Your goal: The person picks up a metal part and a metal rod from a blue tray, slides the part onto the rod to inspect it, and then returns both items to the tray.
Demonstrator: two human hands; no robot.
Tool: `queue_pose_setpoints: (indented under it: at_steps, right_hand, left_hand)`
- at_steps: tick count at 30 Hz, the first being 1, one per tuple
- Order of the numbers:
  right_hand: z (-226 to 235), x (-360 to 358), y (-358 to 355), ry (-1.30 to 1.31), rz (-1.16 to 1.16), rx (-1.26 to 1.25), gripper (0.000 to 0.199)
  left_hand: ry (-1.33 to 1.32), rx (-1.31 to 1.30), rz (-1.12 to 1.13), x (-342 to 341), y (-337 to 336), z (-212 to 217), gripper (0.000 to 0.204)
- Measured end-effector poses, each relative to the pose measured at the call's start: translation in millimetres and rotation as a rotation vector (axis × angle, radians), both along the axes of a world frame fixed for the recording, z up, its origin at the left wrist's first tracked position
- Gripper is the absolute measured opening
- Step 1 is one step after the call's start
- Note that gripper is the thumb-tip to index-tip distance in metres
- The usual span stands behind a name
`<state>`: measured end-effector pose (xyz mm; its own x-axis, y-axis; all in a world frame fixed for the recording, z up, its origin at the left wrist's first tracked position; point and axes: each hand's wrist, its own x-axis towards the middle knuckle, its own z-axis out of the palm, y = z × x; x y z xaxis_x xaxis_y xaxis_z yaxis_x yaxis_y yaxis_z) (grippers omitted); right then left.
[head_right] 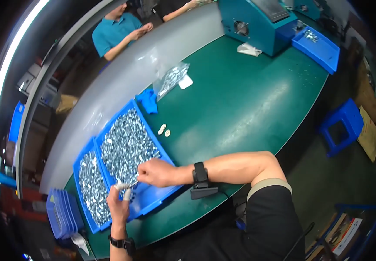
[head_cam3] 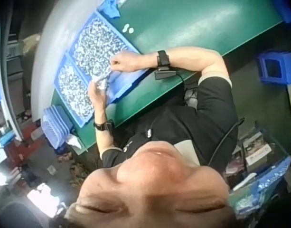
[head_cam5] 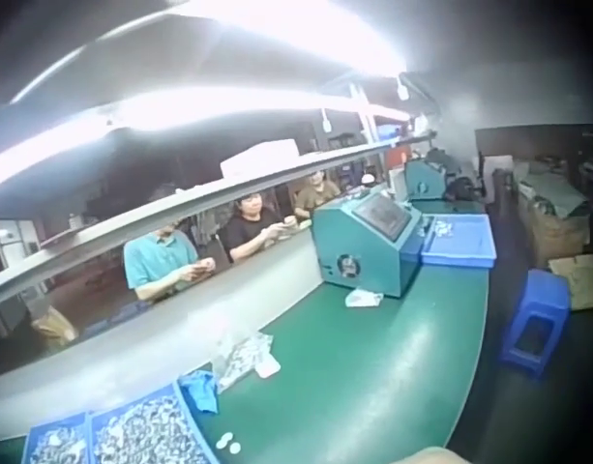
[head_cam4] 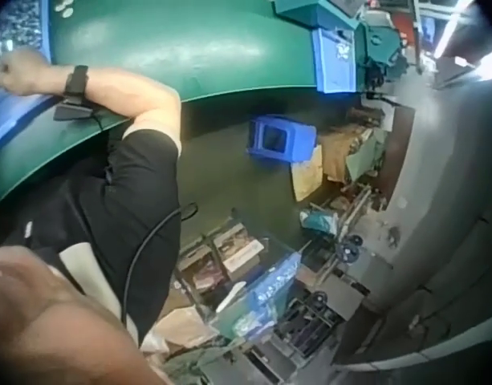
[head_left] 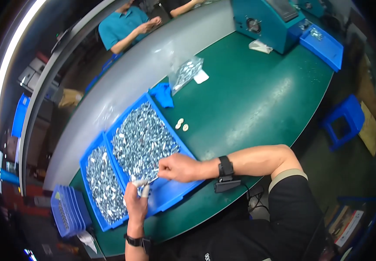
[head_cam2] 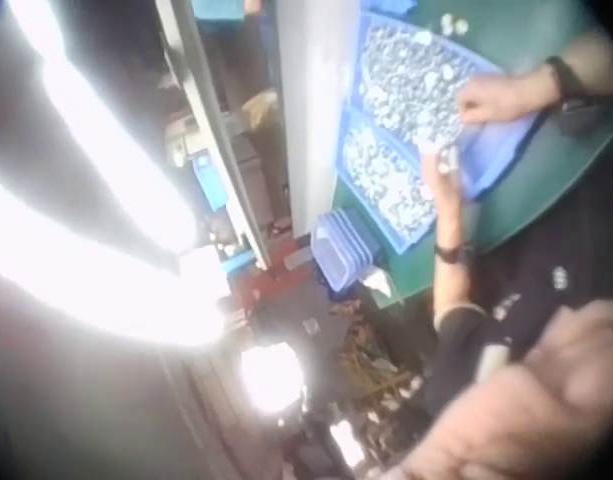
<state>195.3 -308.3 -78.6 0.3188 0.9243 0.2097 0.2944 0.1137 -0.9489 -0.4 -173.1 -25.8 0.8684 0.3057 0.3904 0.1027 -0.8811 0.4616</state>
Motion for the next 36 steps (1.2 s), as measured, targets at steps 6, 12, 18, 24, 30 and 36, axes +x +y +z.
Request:
queue_pose_setpoints:
  at_steps: [6, 12, 18, 24, 30, 36]
  right_hand:
    - [5.8, 1.7, 0.1, -0.019, -0.008, 0.022, 0.028]
    - [10.1, 1.1, 0.3, -0.009, 0.023, 0.011, 0.026]
    - [5.3, 0.9, 2.0, -0.043, 0.06, -0.007, 0.037]
    - [13.7, 2.6, -0.7, 0.086, 0.143, -0.105, 0.045]
    - [12.8, 4.4, -0.1, 0.113, 0.193, -0.145, 0.049]
    - [10.0, 0.9, 1.8, 0.145, 0.199, -0.173, 0.051]
  left_hand:
    - [-0.024, -0.144, 0.102, -10.5, 4.7, -3.7, 0.016]
    - [0.032, -0.198, 0.083, -5.9, 1.5, -5.3, 0.015]
    - [0.001, -0.154, 0.026, 3.9, -1.3, -7.4, 0.017]
    - [-0.003, -0.289, 0.081, 1.1, 0.1, -8.1, 0.016]
    - [-0.031, -0.234, 0.065, -0.2, -4.4, -8.0, 0.014]
    - [-0.061, -0.217, 0.059, -0.7, -6.0, -4.8, 0.017]
